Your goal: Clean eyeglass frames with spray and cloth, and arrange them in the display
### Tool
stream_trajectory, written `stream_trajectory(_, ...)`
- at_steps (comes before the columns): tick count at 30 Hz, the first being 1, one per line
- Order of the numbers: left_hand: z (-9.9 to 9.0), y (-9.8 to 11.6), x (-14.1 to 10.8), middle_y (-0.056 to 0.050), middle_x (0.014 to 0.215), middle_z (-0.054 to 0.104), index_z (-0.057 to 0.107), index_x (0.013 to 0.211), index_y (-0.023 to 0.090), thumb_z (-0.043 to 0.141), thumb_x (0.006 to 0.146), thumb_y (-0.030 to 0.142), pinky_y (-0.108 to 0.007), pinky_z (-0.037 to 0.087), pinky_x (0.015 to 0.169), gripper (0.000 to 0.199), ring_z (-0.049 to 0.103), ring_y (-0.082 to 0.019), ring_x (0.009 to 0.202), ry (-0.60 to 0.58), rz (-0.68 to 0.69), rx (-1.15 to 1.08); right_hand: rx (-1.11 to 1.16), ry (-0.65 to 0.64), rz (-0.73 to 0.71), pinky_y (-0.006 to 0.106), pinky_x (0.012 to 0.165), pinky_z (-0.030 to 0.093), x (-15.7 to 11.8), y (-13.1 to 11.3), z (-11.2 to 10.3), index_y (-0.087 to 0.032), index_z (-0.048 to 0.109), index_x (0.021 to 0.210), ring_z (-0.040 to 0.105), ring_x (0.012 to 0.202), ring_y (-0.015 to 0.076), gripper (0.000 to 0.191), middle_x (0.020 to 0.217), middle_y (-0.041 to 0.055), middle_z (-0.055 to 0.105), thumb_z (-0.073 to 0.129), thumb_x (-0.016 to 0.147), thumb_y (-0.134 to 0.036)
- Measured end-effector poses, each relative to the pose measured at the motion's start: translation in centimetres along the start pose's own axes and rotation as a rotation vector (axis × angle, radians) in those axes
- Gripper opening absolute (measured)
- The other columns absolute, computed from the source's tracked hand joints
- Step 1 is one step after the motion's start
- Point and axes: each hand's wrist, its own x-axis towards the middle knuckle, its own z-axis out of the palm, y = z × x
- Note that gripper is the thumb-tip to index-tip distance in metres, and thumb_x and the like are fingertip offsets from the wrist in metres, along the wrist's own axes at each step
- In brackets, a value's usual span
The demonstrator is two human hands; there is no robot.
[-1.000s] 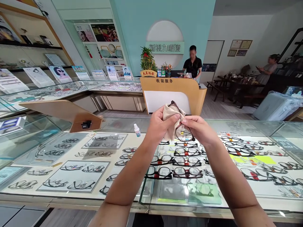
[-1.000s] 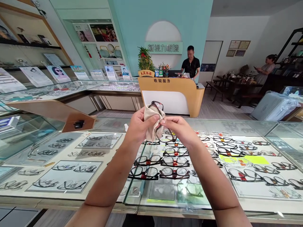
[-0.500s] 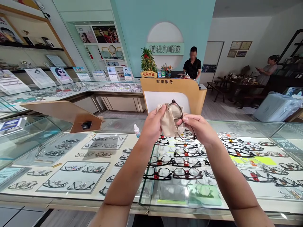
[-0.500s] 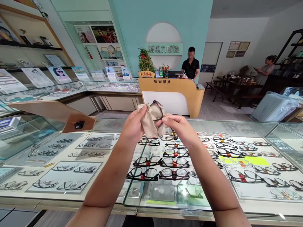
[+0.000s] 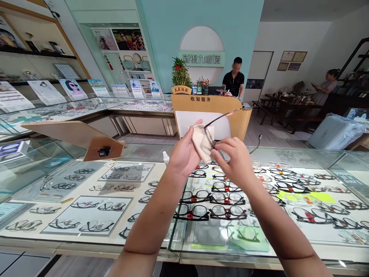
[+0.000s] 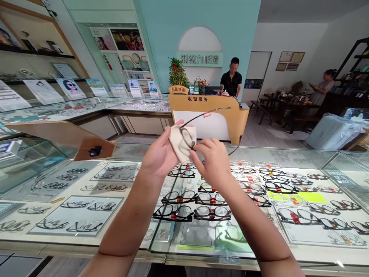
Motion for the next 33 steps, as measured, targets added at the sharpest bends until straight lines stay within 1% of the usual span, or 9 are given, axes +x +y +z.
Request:
stream_trajectory(4,0.7,0.1,-0.8,-0.016,0.149,0.073,0.061,0.159,0.018,0.045,0.117,0.041,-0.046,0.050,0.128,0.050,0.070,-0.026,0.140,0.000,0.001,0.004,-0.372,-0.137,-0.065,0.046,0.093,0.047,-0.6,-1.9,1.8,-0.018,0.080,0.099,0.067,0.106,0.0313,0.024,0.111,0.0135,0.082,0.060,0.111,-0.024)
stream_trajectory(8,0.3,0.9,-0.9,-0.015,0.155,0.069,0.065,0.153,0.020,0.044,0.117,0.043,-0.045,0.054,0.122,0.048,0.070,-0.026,0.138,0.018,0.048,0.041,-0.403,-0.243,-0.101,0.045,0.091,0.045,-0.7,-2.7,1.5,-0.017,0.078,0.097,0.066,0.104,0.0307,0.021,0.107,0.0135,0.080,0.062,0.110,-0.023)
stream_trajectory(11,-0.6,1.3,-0.5,-0.014,0.141,0.075,0.072,0.137,0.022,0.056,0.112,0.047,-0.043,0.060,0.110,0.039,0.074,-0.026,0.126,0.028,0.169,0.064,-0.210,-0.346,-0.102,0.043,0.085,0.044,-0.5,-2.4,-0.4,-0.019,0.077,0.097,0.066,0.098,0.0281,0.025,0.103,0.0115,0.078,0.059,0.113,-0.030)
stream_trajectory(13,-1.2,1.4,0.0,-0.008,0.111,0.077,0.075,0.116,0.025,0.072,0.103,0.053,-0.035,0.062,0.093,0.031,0.075,-0.019,0.100,0.049,0.315,0.082,0.022,-0.355,-0.056,0.040,0.085,0.046,-0.3,-1.8,-2.0,-0.021,0.076,0.098,0.067,0.096,0.0257,0.030,0.101,0.0091,0.078,0.057,0.115,-0.037)
stream_trajectory(16,-1.9,1.1,0.4,0.004,0.064,0.044,0.055,0.071,0.024,0.081,0.094,0.060,-0.027,0.047,0.062,0.050,0.046,-0.012,0.058,0.110,0.567,0.184,0.304,-0.259,0.111,0.037,0.082,0.048,-0.2,-0.7,-4.3,-0.023,0.077,0.098,0.067,0.090,0.0226,0.035,0.096,0.0056,0.078,0.057,0.115,-0.047)
stream_trajectory(20,-2.1,0.4,-0.1,0.005,0.056,0.022,0.031,0.054,0.023,0.079,0.096,0.061,-0.031,0.032,0.055,0.075,0.021,-0.012,0.054,0.122,0.790,0.505,0.491,-0.219,0.244,0.036,0.083,0.050,0.0,0.3,-6.2,-0.025,0.083,0.097,0.069,0.091,0.0226,0.040,0.096,0.0046,0.081,0.061,0.112,-0.053)
stream_trajectory(24,-2.0,0.7,-1.0,-0.001,0.081,0.063,0.069,0.077,0.025,0.099,0.077,0.050,-0.033,0.049,0.071,0.039,0.048,-0.015,0.069,-0.100,0.977,0.897,0.606,-0.233,0.255,0.036,0.088,0.052,0.3,0.7,-7.2,-0.026,0.084,0.087,0.071,0.090,0.0221,0.041,0.090,0.0038,0.082,0.064,0.110,-0.053)
stream_trajectory(28,-1.8,1.3,-1.5,-0.012,0.142,0.073,0.079,0.135,0.031,0.107,0.063,0.052,-0.042,0.059,0.097,0.081,0.068,-0.027,0.103,-0.190,0.929,1.142,0.659,-0.275,0.263,0.036,0.083,0.053,0.5,0.6,-7.5,-0.027,0.083,0.083,0.069,0.081,0.0207,0.041,0.083,0.0026,0.080,0.066,0.109,-0.054)
stream_trajectory(33,-1.8,1.1,-1.4,-0.013,0.137,0.078,0.081,0.139,0.031,0.109,0.062,0.054,-0.049,0.057,0.112,0.086,0.071,-0.034,0.116,-0.213,0.897,1.215,0.685,-0.313,0.285,0.038,0.086,0.055,0.4,0.5,-7.5,-0.027,0.084,0.083,0.072,0.083,0.0221,0.041,0.083,0.0031,0.082,0.067,0.108,-0.055)
